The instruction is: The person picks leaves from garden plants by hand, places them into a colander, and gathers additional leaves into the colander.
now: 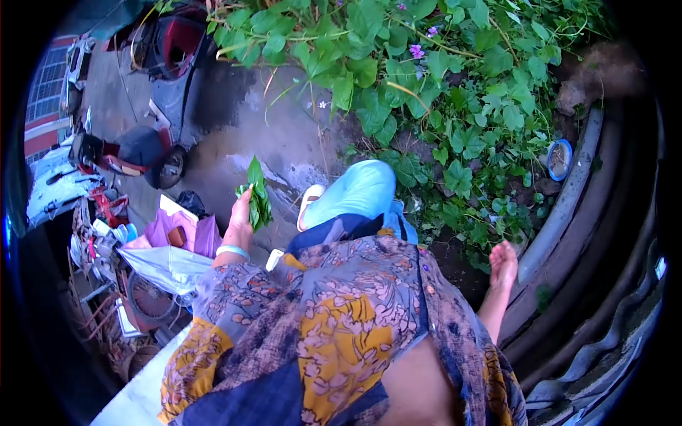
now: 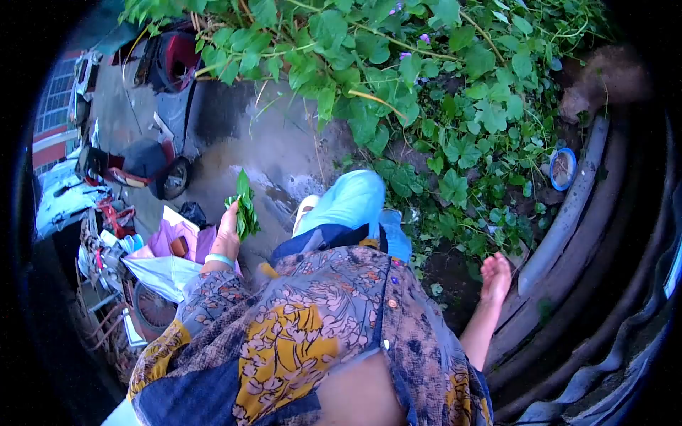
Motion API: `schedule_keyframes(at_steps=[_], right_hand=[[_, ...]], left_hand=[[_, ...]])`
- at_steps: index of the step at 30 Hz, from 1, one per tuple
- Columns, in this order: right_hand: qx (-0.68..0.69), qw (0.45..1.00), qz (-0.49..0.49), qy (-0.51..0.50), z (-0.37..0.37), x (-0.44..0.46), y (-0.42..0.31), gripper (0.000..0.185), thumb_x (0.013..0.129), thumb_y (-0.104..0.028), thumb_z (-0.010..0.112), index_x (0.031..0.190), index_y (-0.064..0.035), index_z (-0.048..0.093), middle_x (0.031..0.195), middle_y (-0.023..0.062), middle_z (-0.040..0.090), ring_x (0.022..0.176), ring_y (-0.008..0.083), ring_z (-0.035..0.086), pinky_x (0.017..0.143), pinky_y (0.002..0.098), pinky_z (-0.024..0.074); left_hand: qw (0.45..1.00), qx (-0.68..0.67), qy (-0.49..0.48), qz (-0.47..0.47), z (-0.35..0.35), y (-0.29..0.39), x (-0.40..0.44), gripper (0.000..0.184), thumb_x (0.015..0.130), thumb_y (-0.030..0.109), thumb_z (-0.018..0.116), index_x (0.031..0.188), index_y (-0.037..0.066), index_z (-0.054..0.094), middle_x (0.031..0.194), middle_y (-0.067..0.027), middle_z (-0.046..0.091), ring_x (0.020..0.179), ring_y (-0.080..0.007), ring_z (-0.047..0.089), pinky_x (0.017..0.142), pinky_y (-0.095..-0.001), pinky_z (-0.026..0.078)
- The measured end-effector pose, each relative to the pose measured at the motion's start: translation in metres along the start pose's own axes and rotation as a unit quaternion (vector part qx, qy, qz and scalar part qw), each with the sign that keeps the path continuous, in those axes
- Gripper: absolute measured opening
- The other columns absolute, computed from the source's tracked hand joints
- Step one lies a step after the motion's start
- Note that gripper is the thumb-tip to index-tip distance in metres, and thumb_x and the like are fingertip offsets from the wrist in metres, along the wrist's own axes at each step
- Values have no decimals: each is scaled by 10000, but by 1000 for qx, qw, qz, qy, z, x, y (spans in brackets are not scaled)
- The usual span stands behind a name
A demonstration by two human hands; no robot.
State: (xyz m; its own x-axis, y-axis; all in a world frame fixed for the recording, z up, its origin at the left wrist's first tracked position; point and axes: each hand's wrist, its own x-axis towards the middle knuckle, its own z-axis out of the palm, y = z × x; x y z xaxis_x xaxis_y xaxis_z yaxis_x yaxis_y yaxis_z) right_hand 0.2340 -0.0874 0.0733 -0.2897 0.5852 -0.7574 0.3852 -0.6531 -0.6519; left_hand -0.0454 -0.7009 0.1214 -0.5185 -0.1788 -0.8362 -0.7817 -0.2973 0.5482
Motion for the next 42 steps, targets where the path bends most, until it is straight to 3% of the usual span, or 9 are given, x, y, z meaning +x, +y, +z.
schedule_keyframes(at_steps=[4, 10, 14, 20, 24, 27, 32, 38, 42], right_hand=[[-47, 995, 84, 35, 34, -29, 66, 232, 909, -184, 463, 1076, -45, 542, 821, 51, 617, 698, 137, 598, 598, 261, 496], [-242, 963, 48, -111, 160, -48, 158, 219, 893, -213, 512, 1005, -40, 585, 800, 54, 624, 705, 132, 584, 608, 270, 470], [-321, 926, -133, -147, 285, -42, 194, 262, 898, -234, 514, 1053, -31, 575, 829, 57, 616, 711, 128, 574, 627, 269, 468], [-21, 989, -140, -32, 469, -95, 149, 261, 882, -172, 523, 1091, -20, 558, 834, 19, 587, 703, 82, 521, 605, 226, 447], [-28, 976, -188, 110, 492, -65, 151, 221, 880, -169, 529, 1061, -50, 575, 789, 14, 573, 617, 75, 501, 549, 225, 444], [-95, 948, -261, 158, 491, -13, 143, 220, 861, -150, 518, 1028, -36, 607, 968, 149, 613, 909, 257, 604, 797, 330, 468], [-315, 868, -369, 102, 538, 56, 108, 410, 796, -110, 517, 1202, -55, 494, 1142, 199, 503, 1050, 361, 509, 914, 402, 411], [-358, 913, -193, 15, 549, 88, 105, 303, 810, -188, 517, 1080, -52, 545, 1081, 216, 564, 946, 367, 571, 815, 436, 465], [-387, 902, -189, 28, 553, 104, 123, 277, 804, -230, 516, 1025, -70, 561, 1012, 173, 599, 902, 350, 592, 763, 443, 486]], left_hand=[[999, 24, -36, 1, 35, 34, 15, 259, 877, 283, 536, 1022, 71, 570, 828, -54, 615, 659, -194, 596, 584, -350, 509], [960, 218, -174, -33, 91, 97, 36, 269, 821, 272, 630, 993, 73, 575, 801, -38, 608, 650, -159, 593, 568, -314, 507], [917, 310, -251, 13, 73, 157, 80, 281, 828, 246, 622, 1020, 46, 576, 832, -27, 606, 681, -134, 579, 594, -276, 485], [888, 382, -253, 42, 24, 299, 103, 261, 843, 220, 589, 1010, 19, 576, 833, -37, 603, 689, -133, 576, 594, -261, 471], [882, 424, -201, 41, -5, 345, 133, 255, 827, 233, 602, 1000, 47, 582, 834, -31, 608, 670, -130, 571, 579, -264, 469], [886, 438, -154, 7, -14, 338, 148, 276, 820, 257, 612, 1019, 71, 575, 819, -18, 602, 660, -142, 567, 570, -282, 466], [844, 521, -109, -65, -4, 302, 142, 259, 827, 278, 616, 1020, 111, 575, 807, -17, 600, 650, -166, 570, 578, -308, 476], [846, 515, -119, -63, 7, 270, 132, 289, 849, 257, 589, 1063, 65, 557, 915, -28, 599, 761, -148, 567, 675, -297, 458], [843, 529, -80, -56, 26, 258, 109, 282, 851, 248, 584, 1058, 59, 560, 905, -24, 595, 758, -146, 560, 685, -292, 452]])
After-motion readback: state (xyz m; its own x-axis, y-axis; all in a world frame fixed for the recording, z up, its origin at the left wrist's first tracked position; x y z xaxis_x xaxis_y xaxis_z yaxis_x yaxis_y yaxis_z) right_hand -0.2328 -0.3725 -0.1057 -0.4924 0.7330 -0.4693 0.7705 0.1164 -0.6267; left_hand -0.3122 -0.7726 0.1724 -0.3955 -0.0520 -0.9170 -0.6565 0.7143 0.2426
